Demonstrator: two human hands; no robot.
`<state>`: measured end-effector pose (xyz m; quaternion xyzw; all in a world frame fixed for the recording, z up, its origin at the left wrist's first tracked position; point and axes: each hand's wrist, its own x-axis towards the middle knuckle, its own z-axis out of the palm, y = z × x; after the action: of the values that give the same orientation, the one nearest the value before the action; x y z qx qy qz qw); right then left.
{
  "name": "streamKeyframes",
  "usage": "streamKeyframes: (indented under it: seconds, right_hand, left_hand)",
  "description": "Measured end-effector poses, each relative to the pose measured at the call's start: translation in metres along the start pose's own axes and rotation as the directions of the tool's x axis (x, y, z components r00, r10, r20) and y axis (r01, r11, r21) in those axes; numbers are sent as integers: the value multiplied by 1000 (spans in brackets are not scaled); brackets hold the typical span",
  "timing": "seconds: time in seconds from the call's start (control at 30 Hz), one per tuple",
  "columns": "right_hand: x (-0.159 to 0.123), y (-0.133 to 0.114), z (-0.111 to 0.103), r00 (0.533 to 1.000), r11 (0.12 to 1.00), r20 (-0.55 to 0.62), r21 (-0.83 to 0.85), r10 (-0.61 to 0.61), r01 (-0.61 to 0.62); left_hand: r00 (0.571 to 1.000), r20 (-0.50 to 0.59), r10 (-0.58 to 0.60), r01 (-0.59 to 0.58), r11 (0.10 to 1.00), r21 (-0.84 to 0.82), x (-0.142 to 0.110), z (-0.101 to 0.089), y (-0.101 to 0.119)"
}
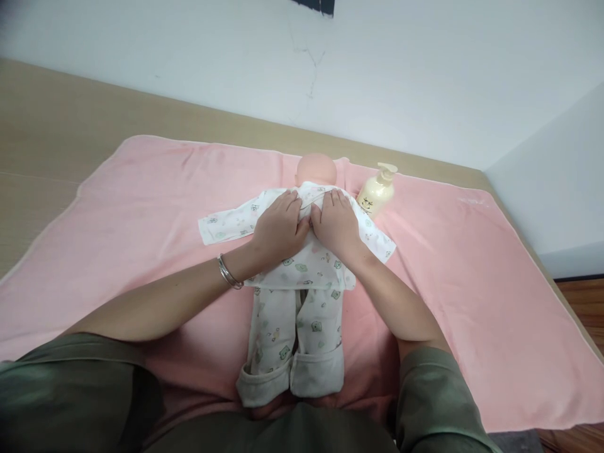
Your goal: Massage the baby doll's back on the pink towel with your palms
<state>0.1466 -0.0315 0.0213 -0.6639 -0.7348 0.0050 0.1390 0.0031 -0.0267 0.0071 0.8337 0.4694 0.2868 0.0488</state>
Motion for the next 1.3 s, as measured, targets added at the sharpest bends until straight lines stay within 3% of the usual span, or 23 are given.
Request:
streamKeyframes:
  seconds: [0.33, 0.43, 0.57, 0.93, 1.3]
  right_hand:
    - [-1, -4, -3, 999, 1000, 28, -20, 15, -14]
    - [-14, -16, -3, 999, 1000, 28, -18, 20, -20]
    - [-34, -30, -4, 997, 997, 18, 8, -72, 72]
    - [-22, -22, -10, 997, 995, 71, 101, -27, 20]
    - [-15, -12, -1, 998, 988, 35, 150, -43, 37]
  left_hand:
    - [1000, 4, 17, -17, 999, 32, 3, 3, -5]
    - [995, 88, 52, -57, 997, 52, 15, 3, -15]
    - [979, 193, 65, -78, 995, 63, 29, 1, -25]
    - [997, 65, 30, -32, 999, 34, 19, 15, -26]
    - [999, 38, -1, -2, 998, 65, 13, 9, -14]
